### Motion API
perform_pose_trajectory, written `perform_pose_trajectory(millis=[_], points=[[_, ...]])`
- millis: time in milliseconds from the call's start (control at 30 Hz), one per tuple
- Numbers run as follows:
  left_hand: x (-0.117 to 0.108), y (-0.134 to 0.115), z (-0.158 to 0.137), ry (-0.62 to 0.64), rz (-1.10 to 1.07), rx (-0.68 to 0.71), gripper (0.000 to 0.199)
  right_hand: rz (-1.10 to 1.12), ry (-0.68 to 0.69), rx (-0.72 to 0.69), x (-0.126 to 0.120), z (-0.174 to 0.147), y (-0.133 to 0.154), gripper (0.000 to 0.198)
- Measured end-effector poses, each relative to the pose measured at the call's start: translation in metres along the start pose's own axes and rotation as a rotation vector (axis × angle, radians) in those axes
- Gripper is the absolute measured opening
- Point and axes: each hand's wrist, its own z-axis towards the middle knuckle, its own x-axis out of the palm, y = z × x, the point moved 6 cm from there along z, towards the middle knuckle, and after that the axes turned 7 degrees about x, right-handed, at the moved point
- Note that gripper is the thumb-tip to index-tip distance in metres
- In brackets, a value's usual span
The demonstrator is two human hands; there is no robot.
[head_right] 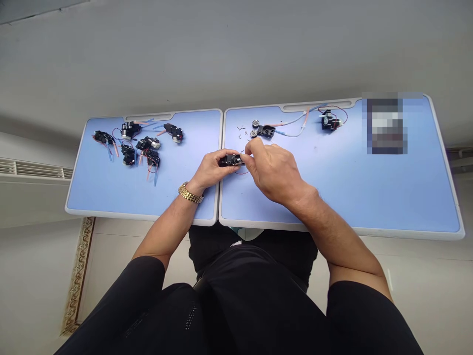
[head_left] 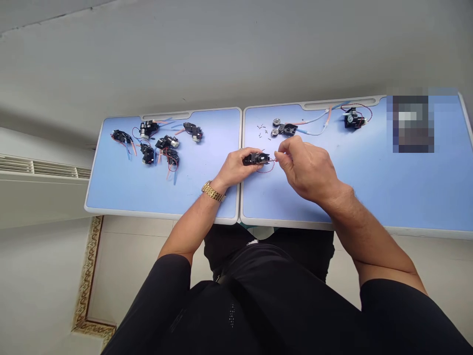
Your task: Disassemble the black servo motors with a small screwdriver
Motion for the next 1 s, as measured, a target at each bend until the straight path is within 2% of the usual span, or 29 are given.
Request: perform_pose_trajectory(millis=[67, 167, 300, 367, 433, 533, 600, 700, 867, 1000], points=[[0.0, 0.0, 0.0, 0.003, 0.007, -0.002, 0.035, 0.033, -0.007, -0.046, -0.001, -0.003, 0.003, 0.006], [0.0, 0.0, 0.0, 0.007, 0.011, 0.001, 0.035, 0.09, 0.005, -0.088, -0.004, -0.005, 0.004, 0.014], [0.0, -0.001, 0.0, 0.012, 0.014, 0.004, 0.034, 0.124, 0.005, -0.043, -0.002, -0.004, -0.001, 0.015], [0.0, -0.002, 0.0, 0.011, 0.024, 0.002, 0.035, 0.086, 0.001, -0.01, 0.002, -0.003, -0.004, 0.012], [0.0, -0.002, 0.0, 0.005, 0.035, 0.0, 0.035, 0.025, -0.006, 0.01, 0.004, -0.003, -0.006, 0.018], [0.0, -0.002, 0.0, 0.001, 0.039, -0.002, 0.035, 0.017, -0.01, -0.014, 0.002, -0.003, -0.004, 0.02], [0.0, -0.002, -0.001, 0.003, 0.035, -0.005, 0.035, 0.083, 0.0, -0.043, -0.001, -0.002, -0.002, 0.014], [0.0, -0.002, -0.001, -0.002, 0.034, -0.014, 0.036, 0.152, 0.016, -0.046, -0.005, -0.002, -0.001, 0.018], [0.0, -0.002, -0.001, -0.009, 0.037, -0.007, 0.037, 0.054, -0.021, 0.026, -0.002, -0.003, -0.005, 0.014], [0.001, -0.002, 0.0, -0.006, 0.031, -0.012, 0.035, 0.107, -0.02, -0.024, -0.002, -0.004, -0.004, 0.012]])
